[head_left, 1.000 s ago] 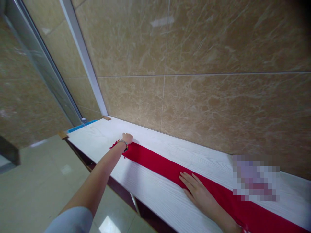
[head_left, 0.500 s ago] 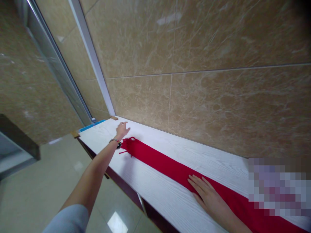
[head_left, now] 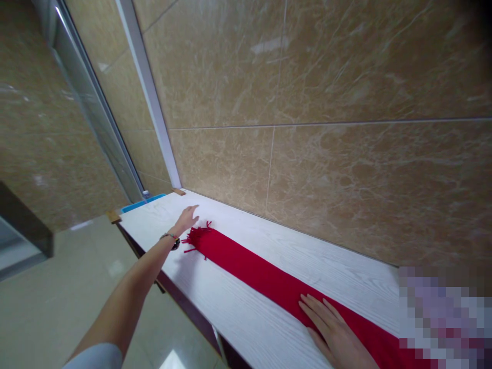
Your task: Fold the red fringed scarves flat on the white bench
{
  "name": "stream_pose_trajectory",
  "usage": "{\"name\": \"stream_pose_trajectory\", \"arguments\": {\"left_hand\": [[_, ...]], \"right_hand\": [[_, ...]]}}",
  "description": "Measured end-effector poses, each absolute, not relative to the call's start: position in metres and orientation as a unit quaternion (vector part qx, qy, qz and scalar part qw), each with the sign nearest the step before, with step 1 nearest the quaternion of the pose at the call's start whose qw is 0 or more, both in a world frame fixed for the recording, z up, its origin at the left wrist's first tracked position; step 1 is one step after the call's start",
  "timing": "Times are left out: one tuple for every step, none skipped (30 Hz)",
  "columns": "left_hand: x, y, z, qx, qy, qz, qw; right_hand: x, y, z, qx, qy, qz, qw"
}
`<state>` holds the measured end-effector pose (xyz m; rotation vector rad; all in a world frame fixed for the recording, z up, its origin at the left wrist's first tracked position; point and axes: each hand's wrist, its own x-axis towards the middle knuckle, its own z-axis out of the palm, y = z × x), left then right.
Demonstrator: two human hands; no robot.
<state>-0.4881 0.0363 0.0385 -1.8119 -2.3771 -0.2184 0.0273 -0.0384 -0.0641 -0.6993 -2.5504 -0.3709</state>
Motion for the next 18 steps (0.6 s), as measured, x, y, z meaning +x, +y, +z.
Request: {"name": "stream_pose_trajectory", "arguments": {"left_hand": [[-0.48,0.032,0.037,-0.654,-0.753,-0.057,0.049],[-0.47,0.027,0.033,-0.711,-0.702,-0.037,0.023],[-0.459,0.021,0.028,-0.78,-0.626,-0.007,-0.008],[-0.449,0.016,0.023,-0.833,-0.552,0.017,-0.028],[-0.441,0.01,0.019,-0.864,-0.501,0.031,-0.03],[-0.434,0.005,0.015,-0.883,-0.467,0.039,-0.022],[-0.429,0.002,0.012,-0.887,-0.461,0.037,-0.003],[-0.427,-0.001,0.011,-0.884,-0.467,0.032,0.015],[-0.426,-0.001,0.011,-0.88,-0.474,0.028,0.026],[-0.427,-0.001,0.012,-0.877,-0.48,0.024,0.031],[-0.429,0.002,0.015,-0.875,-0.483,0.02,0.032],[-0.432,0.005,0.019,-0.872,-0.488,0.016,0.037],[-0.434,0.009,0.025,-0.867,-0.496,0.009,0.047],[-0.437,0.013,0.031,-0.859,-0.508,0.0,0.063],[-0.44,0.018,0.038,-0.847,-0.524,-0.012,0.082],[-0.443,0.022,0.044,-0.833,-0.543,-0.026,0.102],[-0.446,0.026,0.05,-0.818,-0.562,-0.039,0.119],[-0.449,0.03,0.054,-0.803,-0.579,-0.05,0.131]], "right_hand": [[0.027,-0.038,-0.065,-0.254,-0.928,-0.131,0.237],[0.028,-0.038,-0.065,-0.253,-0.928,-0.127,0.241],[0.028,-0.038,-0.066,-0.252,-0.928,-0.126,0.243],[0.028,-0.038,-0.068,-0.253,-0.928,-0.125,0.242],[0.028,-0.038,-0.069,-0.256,-0.928,-0.124,0.24],[0.029,-0.039,-0.07,-0.26,-0.928,-0.122,0.237],[0.029,-0.039,-0.071,-0.265,-0.928,-0.117,0.233],[0.029,-0.039,-0.072,-0.27,-0.928,-0.111,0.23],[0.029,-0.039,-0.073,-0.274,-0.929,-0.103,0.226],[0.029,-0.039,-0.074,-0.277,-0.93,-0.096,0.222],[0.03,-0.039,-0.074,-0.278,-0.931,-0.091,0.22],[0.03,-0.039,-0.075,-0.28,-0.931,-0.087,0.217],[0.03,-0.039,-0.075,-0.282,-0.931,-0.085,0.215],[0.03,-0.039,-0.075,-0.283,-0.931,-0.083,0.213],[0.03,-0.039,-0.075,-0.284,-0.931,-0.082,0.213],[0.03,-0.039,-0.075,-0.285,-0.931,-0.08,0.214],[0.03,-0.04,-0.075,-0.286,-0.931,-0.079,0.214],[0.03,-0.04,-0.075,-0.287,-0.931,-0.077,0.213]]}}
